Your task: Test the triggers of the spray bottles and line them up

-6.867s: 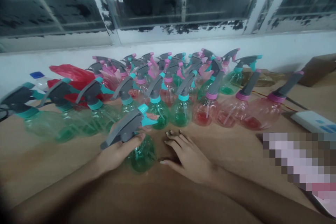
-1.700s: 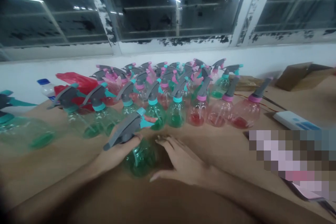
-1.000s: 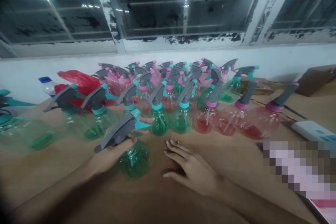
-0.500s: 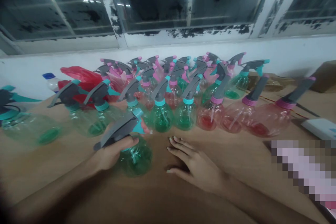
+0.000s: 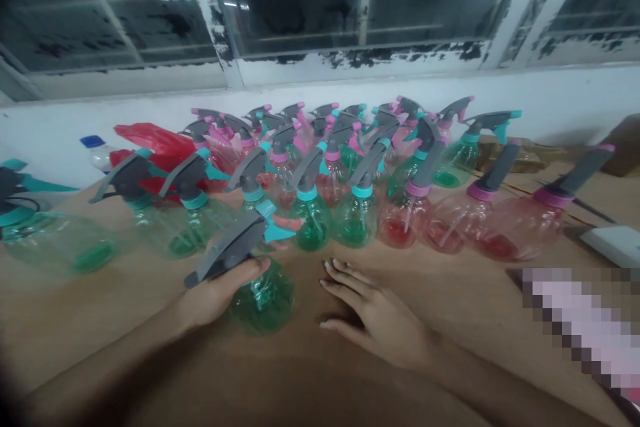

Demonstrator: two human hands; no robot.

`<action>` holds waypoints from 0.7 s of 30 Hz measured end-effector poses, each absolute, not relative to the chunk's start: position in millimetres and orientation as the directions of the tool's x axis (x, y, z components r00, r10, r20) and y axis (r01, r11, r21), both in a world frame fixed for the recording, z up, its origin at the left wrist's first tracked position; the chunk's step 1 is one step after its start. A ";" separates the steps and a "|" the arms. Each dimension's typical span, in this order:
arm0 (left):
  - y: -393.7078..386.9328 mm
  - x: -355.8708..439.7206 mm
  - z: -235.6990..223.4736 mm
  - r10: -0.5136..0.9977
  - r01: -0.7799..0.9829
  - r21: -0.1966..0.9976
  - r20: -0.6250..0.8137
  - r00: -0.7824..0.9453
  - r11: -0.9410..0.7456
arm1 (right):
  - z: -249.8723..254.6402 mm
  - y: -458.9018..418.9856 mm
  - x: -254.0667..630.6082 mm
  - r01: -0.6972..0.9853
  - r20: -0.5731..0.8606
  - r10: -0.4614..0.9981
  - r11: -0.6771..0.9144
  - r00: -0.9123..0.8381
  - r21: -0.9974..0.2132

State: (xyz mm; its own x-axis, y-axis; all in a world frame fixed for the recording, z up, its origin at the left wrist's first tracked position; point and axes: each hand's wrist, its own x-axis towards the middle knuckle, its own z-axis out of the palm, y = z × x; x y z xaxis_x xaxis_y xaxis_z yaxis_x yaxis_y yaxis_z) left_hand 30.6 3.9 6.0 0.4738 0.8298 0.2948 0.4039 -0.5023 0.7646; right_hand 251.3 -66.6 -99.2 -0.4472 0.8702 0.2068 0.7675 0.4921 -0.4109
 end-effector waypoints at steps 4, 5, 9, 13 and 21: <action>0.8 32.8 7.7 0.853 0.356 0.834 0.232 0.468 -0.422 | -102.7 -65.9 252.5 0.759 0.211 0.867 0.498 -0.452 -0.420; 0.3 32.9 8.3 0.852 0.364 0.828 0.232 0.470 -0.427 | -103.6 -65.9 252.7 0.761 0.215 0.868 0.497 -0.448 -0.417; -0.2 32.9 9.7 0.845 0.392 0.796 0.259 0.468 -0.461 | -105.3 -66.0 252.8 0.777 0.214 0.866 0.499 -0.451 -0.383; 0.5 32.8 8.3 0.837 0.376 0.795 0.280 0.469 -0.477 | -105.3 -66.1 252.7 0.773 0.223 0.864 0.503 -0.451 -0.385; 1.9 30.2 3.9 0.819 0.349 0.801 0.279 0.501 -0.486 | -104.9 -66.1 253.2 0.765 0.244 0.861 0.508 -0.445 -0.397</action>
State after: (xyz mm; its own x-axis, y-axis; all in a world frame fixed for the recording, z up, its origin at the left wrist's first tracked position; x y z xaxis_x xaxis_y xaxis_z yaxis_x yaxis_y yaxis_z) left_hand 30.2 1.9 3.9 0.5015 0.8191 0.2785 0.3490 -0.4861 0.8012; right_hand 253.2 -66.1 -104.9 -0.4451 0.8615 0.2445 0.7648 0.5077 -0.3967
